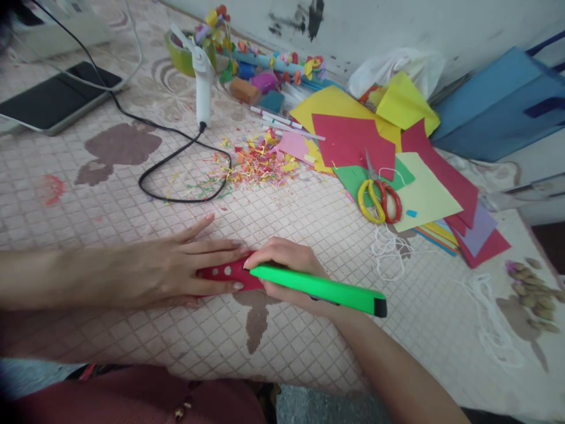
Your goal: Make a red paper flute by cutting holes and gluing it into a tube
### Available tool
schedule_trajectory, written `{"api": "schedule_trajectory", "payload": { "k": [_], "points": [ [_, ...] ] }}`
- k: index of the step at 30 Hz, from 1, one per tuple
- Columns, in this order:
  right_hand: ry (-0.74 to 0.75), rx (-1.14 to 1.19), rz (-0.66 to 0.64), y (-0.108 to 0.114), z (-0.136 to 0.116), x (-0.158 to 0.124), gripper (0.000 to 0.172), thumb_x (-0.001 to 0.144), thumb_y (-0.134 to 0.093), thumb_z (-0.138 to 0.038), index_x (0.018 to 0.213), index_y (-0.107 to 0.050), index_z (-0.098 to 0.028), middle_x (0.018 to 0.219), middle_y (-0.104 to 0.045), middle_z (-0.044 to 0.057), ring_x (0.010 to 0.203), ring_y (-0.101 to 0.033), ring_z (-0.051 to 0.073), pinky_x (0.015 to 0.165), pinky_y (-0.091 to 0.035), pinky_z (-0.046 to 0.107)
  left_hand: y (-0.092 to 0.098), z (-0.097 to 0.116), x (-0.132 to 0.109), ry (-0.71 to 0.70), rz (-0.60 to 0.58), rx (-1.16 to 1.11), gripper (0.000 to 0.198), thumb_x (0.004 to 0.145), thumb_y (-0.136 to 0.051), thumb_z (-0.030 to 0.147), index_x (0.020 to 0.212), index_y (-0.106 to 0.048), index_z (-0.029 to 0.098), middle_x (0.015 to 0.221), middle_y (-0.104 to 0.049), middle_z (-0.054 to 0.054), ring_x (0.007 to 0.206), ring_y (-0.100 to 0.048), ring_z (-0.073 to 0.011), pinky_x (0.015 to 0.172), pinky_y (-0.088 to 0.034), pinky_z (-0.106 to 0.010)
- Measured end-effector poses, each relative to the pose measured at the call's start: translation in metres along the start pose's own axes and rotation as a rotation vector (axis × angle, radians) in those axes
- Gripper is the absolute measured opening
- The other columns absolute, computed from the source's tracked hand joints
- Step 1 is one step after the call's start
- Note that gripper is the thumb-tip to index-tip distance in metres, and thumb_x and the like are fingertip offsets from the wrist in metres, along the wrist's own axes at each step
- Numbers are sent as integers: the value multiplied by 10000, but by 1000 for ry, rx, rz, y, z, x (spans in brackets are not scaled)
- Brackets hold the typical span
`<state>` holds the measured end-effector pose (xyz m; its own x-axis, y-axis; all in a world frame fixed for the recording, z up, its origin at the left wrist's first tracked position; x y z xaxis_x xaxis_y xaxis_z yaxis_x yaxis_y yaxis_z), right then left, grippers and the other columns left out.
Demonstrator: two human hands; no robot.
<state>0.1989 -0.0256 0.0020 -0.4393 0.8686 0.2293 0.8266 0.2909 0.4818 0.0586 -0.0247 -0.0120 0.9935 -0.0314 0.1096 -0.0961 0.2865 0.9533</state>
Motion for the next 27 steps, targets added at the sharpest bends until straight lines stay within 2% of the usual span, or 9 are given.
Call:
{"api": "schedule_trajectory", "payload": {
  "k": [7,11,14,16,18,20,23,27],
  "points": [
    [1,0,-8,0,0,-1,129,917,-630,-184,1020,-706,-195,900,-705,36,830,-662,146,729,-509,279,-3,2,-2,16,33,27,434,1014,-538,302,1446,-501,277,1592,-409,-156,1519,-314,-280,1228,26,-647],
    [-1,9,-5,0,-1,1,144,909,-633,-173,1029,-709,-193,911,-706,38,835,-665,145,730,-511,277,-2,8,-2,46,40,58,498,977,-608,369,1451,-501,259,1585,-411,-180,1501,-343,-328,1228,-45,-663],
    [11,38,-10,-1,-3,3,150,901,-640,-156,1026,-710,-198,921,-714,34,846,-668,142,753,-521,278,5,9,0,59,62,47,494,1018,-528,392,1480,-481,223,1556,-447,-198,1488,-368,-329,1234,-95,-650],
    [11,39,-12,-1,-2,4,154,900,-647,-148,1025,-710,-211,919,-718,24,842,-668,137,760,-527,276,9,8,2,31,75,26,450,1062,-422,331,1492,-473,210,1533,-485,-185,1491,-369,-300,1244,-93,-630],
    [12,27,5,0,-1,4,149,900,-653,-148,1017,-710,-222,916,-723,19,847,-675,138,765,-533,277,9,7,2,-20,71,14,429,1064,-403,263,1483,-489,222,1562,-456,-158,1514,-326,-281,1252,-74,-610],
    [14,24,11,1,-1,5,134,903,-651,-163,1008,-710,-221,912,-726,24,850,-682,144,766,-538,280,7,2,2,-46,61,3,433,1046,-461,270,1477,-496,246,1610,-386,-128,1525,-298,-282,1256,-55,-599],
    [6,10,1,0,-2,5,131,903,-631,-161,994,-710,-212,893,-720,27,817,-679,141,745,-538,276,2,-4,2,-33,41,-9,445,1029,-512,313,1472,-503,267,1638,-332,-110,1513,-318,-316,1247,-66,-623],
    [5,-1,21,2,-4,4,144,887,-642,-138,992,-706,-213,899,-715,22,817,-669,137,744,-530,271,-3,-5,1,6,4,-2,470,1017,-530,327,1483,-492,289,1658,-274,-106,1526,-262,-362,1233,-111,-650]
  ]
}}
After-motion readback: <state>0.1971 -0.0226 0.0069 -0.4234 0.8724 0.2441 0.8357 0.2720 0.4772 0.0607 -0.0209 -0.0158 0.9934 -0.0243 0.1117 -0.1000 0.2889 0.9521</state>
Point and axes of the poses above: each hand's wrist, its own x-axis towards the middle knuckle, its own y-axis out of the back of the hand, z = x × y, the point moved 9 cm from there along x, towards the middle knuckle
